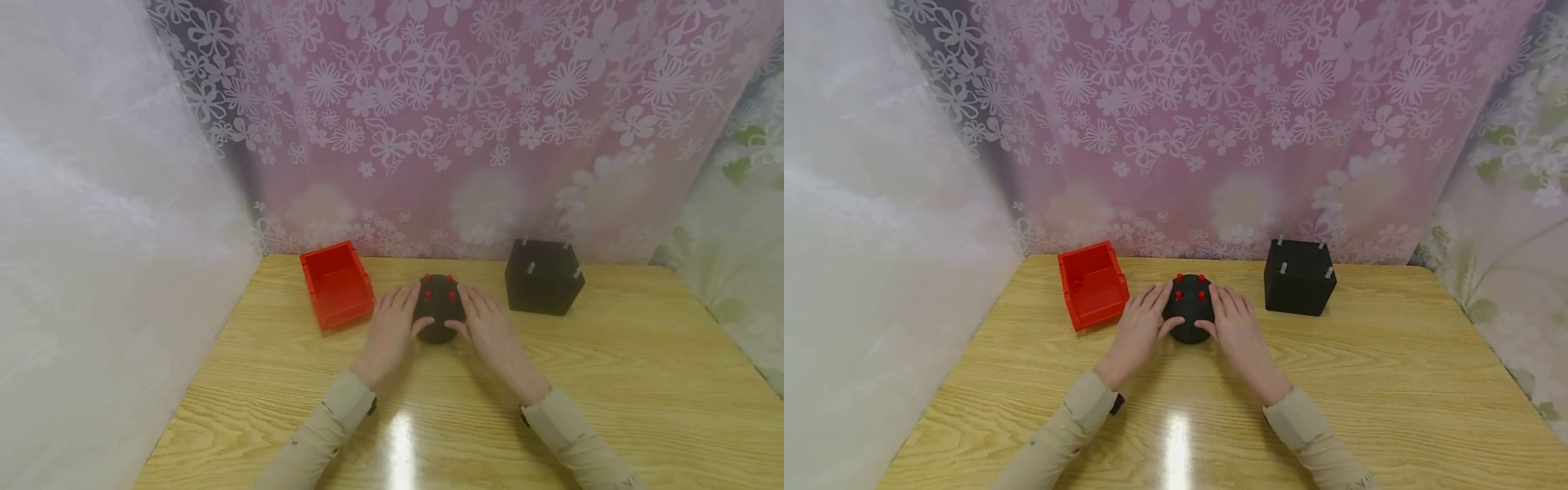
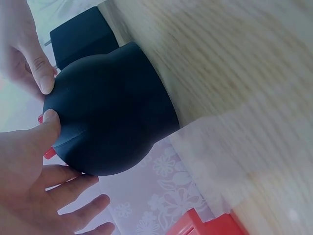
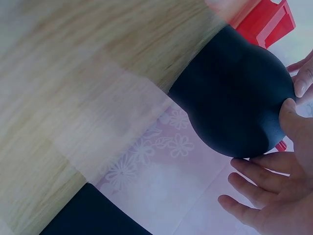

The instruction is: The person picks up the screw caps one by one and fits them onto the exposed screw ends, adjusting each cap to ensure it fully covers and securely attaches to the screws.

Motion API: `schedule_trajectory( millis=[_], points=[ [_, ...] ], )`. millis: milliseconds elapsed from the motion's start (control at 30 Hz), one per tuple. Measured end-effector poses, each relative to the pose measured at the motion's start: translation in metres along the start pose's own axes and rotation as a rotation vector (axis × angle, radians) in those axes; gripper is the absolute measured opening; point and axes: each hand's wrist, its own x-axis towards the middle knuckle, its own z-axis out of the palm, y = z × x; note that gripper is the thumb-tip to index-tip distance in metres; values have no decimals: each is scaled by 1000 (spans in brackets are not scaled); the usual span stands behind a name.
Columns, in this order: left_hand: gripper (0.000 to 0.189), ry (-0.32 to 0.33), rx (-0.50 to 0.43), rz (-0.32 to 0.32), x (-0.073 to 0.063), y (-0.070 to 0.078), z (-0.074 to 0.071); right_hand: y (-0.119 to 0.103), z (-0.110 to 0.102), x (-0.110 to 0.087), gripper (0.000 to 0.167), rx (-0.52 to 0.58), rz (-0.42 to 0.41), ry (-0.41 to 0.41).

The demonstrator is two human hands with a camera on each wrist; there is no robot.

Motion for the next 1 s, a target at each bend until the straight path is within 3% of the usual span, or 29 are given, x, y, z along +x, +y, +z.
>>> schedule_trajectory(
  millis=[233,533,1000],
  points=[
    [73,-6,2,1,7,-4,3,2,2,6,78,-10,25,-47],
    [71,18,-29,12,16,-8,4,6,6,11,77,-7,32,-47],
    [71,12,0,13,27,-17,12,11,11,19,75,12,75,-97]
  ],
)
